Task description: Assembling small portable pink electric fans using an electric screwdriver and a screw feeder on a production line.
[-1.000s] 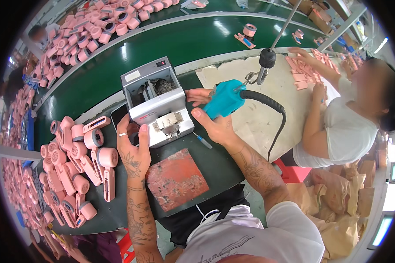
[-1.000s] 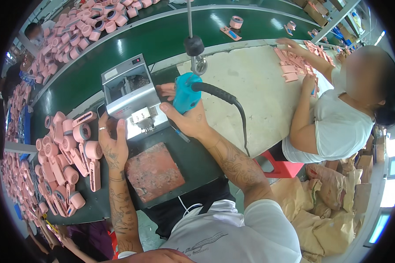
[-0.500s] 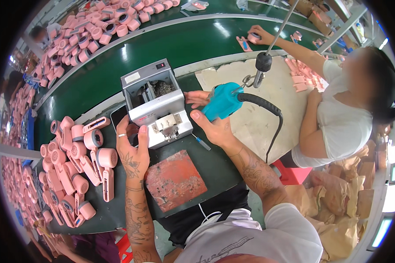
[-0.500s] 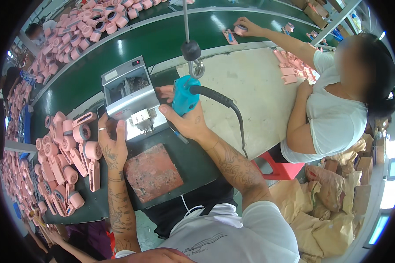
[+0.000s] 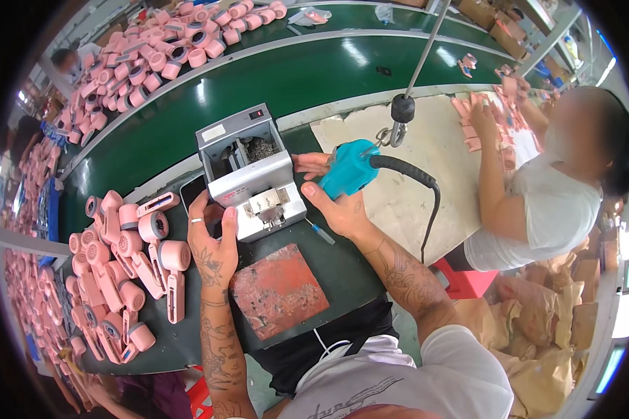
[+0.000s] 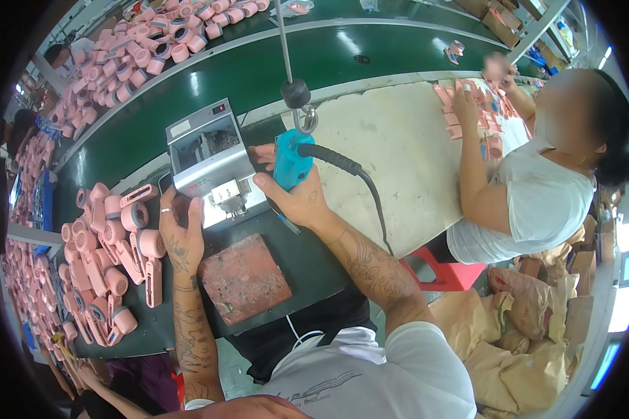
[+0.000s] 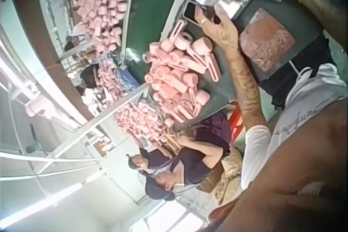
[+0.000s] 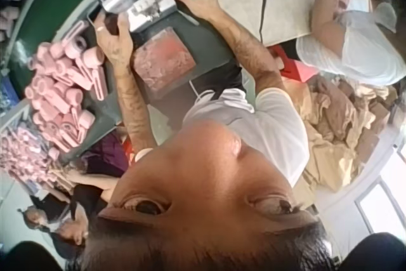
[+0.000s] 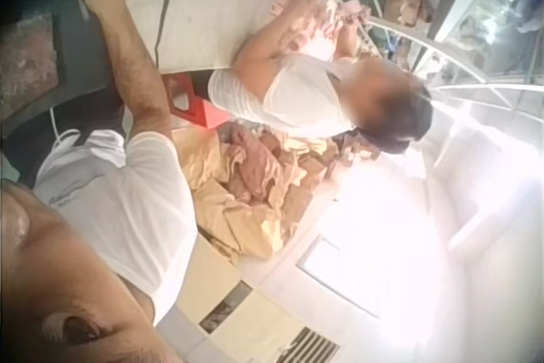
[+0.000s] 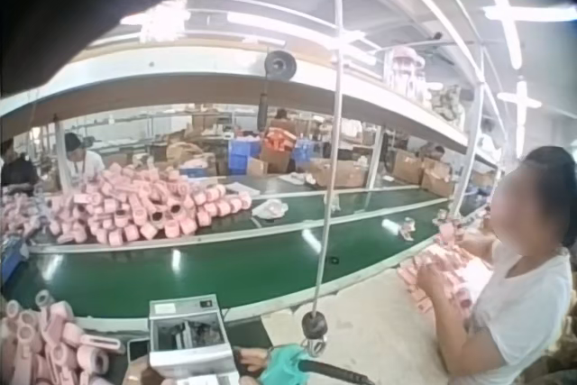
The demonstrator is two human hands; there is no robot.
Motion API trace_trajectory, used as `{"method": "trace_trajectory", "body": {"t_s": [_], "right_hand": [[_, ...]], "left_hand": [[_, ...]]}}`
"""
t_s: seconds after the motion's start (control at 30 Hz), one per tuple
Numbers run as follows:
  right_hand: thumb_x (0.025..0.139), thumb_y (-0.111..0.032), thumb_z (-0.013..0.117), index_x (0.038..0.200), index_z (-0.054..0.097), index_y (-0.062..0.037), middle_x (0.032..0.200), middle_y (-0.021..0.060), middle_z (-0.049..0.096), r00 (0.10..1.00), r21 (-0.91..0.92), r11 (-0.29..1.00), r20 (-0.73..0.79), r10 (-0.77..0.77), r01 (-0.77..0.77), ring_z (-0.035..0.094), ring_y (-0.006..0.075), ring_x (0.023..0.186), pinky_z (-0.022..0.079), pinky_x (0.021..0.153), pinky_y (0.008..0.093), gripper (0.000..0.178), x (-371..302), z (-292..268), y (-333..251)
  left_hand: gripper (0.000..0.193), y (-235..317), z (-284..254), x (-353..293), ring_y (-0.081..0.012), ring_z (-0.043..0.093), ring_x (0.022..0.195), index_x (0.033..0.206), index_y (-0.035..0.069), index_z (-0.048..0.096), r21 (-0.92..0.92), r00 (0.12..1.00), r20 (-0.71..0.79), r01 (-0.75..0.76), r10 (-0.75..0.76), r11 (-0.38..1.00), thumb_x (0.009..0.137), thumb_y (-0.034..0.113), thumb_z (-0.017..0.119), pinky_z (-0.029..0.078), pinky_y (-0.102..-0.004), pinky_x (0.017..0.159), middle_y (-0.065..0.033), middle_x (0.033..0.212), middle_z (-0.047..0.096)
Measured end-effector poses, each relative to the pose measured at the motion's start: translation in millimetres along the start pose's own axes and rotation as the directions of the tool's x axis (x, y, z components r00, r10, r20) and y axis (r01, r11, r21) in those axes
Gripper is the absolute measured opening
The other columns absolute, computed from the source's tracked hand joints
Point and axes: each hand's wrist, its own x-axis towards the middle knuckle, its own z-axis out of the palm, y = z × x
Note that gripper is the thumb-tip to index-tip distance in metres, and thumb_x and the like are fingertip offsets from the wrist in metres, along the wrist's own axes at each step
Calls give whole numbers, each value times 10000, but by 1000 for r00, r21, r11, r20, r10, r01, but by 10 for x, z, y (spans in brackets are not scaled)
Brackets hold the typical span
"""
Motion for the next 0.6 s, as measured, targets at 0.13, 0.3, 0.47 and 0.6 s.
{"method": "trace_trajectory", "body": {"t_s": [0.13,0.3,0.47,0.6], "right_hand": [[960,-197,697,1354,548,32,1317,141,631,1000,21,1000,-9,9,-9,629,240,1183,496,978,366,480,-5,13,2],[958,-192,700,1357,546,30,1317,142,631,1000,12,1000,-10,11,-11,630,242,1183,497,975,365,482,-8,7,3],[958,-184,699,1357,545,33,1316,143,631,1000,10,1000,-18,15,-15,630,243,1183,499,976,367,480,-12,14,-9],[959,-173,696,1355,545,39,1318,147,629,1000,3,1000,-14,7,-7,632,244,1181,501,975,364,474,-12,11,-12]], "left_hand": [[465,-2,20,-16,-232,653,939,1353,-7,549,-17,1000,-7,-1,1,1000,958,198,684,524,-370,868,-146,1119,634],[462,-5,22,-13,-233,649,941,1349,-8,551,10,1000,-16,-18,18,1000,958,197,687,522,-368,873,-145,1118,634],[452,0,19,-14,-228,646,934,1342,-13,552,1,1000,-11,-2,2,1000,959,189,684,522,-366,870,-142,1106,635],[448,9,15,-7,-227,646,931,1336,-15,552,12,1000,-4,-5,5,1000,958,185,684,524,-365,866,-141,1096,637]]}}
